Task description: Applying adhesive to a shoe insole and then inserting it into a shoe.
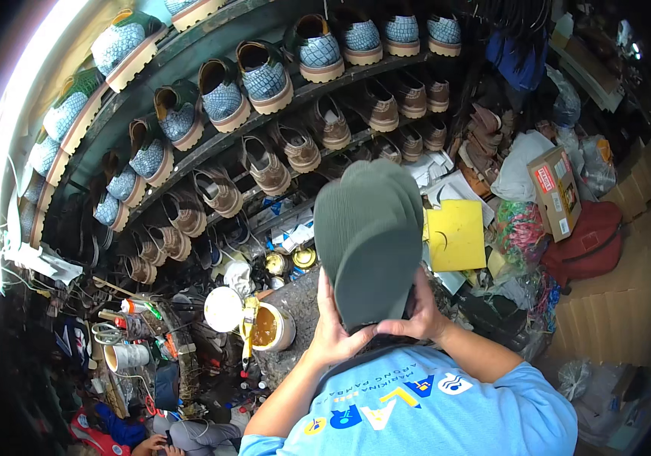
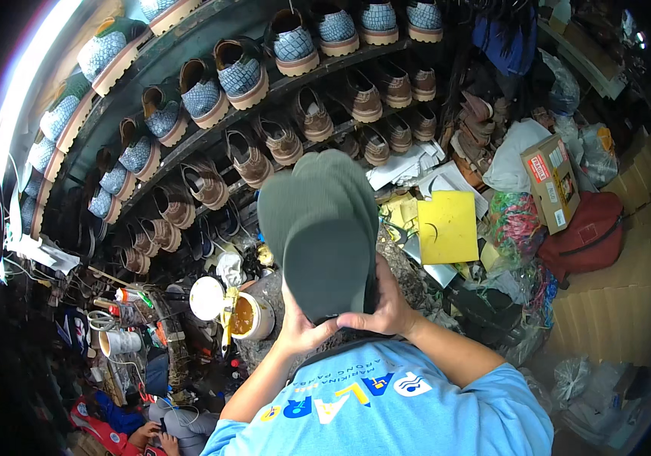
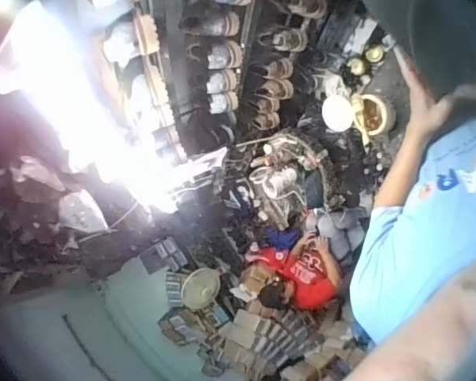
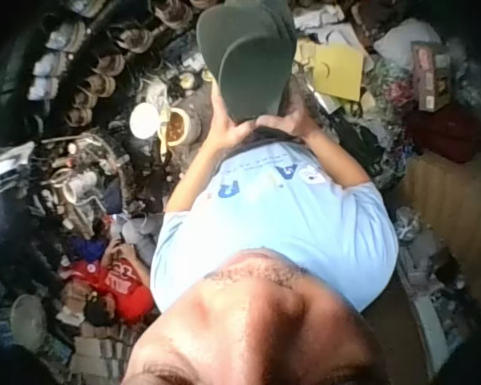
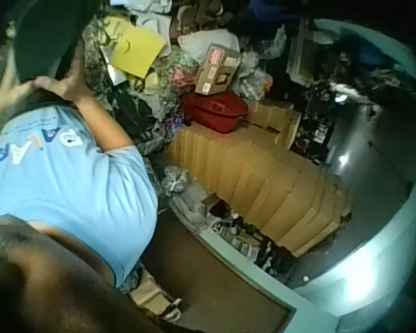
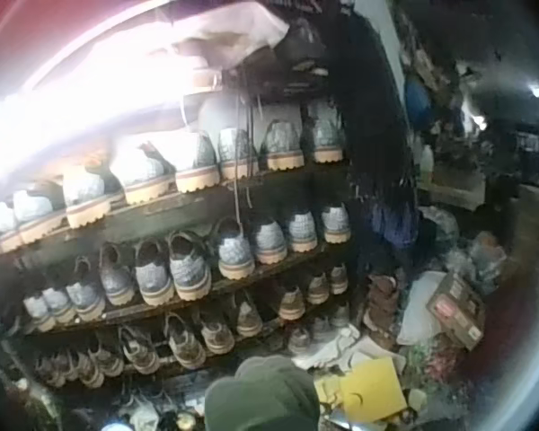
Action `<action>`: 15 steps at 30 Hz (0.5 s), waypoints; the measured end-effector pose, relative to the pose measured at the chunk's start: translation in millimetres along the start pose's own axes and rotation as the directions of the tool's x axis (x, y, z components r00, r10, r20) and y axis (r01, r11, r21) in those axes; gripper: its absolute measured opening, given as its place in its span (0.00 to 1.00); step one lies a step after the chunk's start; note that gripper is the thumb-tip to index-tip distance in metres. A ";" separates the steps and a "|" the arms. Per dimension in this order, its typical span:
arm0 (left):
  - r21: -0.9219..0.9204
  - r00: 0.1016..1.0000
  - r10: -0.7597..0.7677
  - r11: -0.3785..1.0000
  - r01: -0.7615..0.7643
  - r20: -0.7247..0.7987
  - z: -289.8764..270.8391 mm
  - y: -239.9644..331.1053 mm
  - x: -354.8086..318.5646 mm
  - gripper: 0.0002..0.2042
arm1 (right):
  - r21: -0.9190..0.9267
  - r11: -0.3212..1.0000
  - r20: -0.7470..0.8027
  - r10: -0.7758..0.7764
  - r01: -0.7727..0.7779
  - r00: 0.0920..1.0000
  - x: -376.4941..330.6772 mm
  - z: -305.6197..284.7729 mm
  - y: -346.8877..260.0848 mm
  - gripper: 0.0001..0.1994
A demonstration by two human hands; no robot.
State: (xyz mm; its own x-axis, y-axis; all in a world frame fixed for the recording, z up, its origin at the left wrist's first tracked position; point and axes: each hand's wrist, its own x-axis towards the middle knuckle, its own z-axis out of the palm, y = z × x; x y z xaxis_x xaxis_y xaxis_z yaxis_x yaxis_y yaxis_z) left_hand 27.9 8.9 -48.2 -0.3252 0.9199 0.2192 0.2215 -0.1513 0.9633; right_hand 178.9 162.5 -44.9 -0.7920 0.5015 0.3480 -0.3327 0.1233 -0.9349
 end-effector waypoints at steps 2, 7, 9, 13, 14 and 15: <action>0.105 0.990 -0.055 0.994 0.041 0.130 -10.8 -27.7 -2.1 0.58 | -0.006 0.998 0.079 -0.065 0.066 0.995 1.1 -3.3 1.2 0.58; -0.128 0.998 -0.061 0.990 0.061 0.004 6.6 1.8 10.8 0.54 | -0.316 0.937 0.145 -0.107 0.148 0.984 2.7 -5.7 4.8 0.62; 0.012 0.996 -0.082 0.997 0.083 -0.032 3.0 -36.1 -2.0 0.48 | -0.213 0.970 0.107 -0.100 0.121 0.989 4.1 6.4 9.4 0.59; -0.078 0.983 -0.048 0.996 0.035 -0.176 13.3 -19.8 7.8 0.43 | -0.231 0.973 0.082 -0.004 0.023 0.997 11.5 17.6 -3.4 0.46; -0.024 0.979 0.041 0.999 -0.046 -0.200 14.2 -9.8 10.6 0.41 | -0.153 0.988 0.061 0.045 -0.035 0.997 14.5 17.0 -9.1 0.46; -0.024 0.978 0.040 0.999 -0.046 -0.203 17.6 -4.0 9.8 0.41 | -0.073 0.993 0.046 0.093 -0.090 0.995 16.7 17.2 -17.1 0.45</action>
State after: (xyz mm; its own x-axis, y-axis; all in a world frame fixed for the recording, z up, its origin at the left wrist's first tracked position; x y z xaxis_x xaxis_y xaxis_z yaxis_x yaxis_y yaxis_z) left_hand 40.0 24.8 -52.6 -0.4957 0.8205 0.2847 0.2138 -0.2025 0.9557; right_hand 162.6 154.0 -21.9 -0.8425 0.4706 0.2621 -0.2219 0.1401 -0.9649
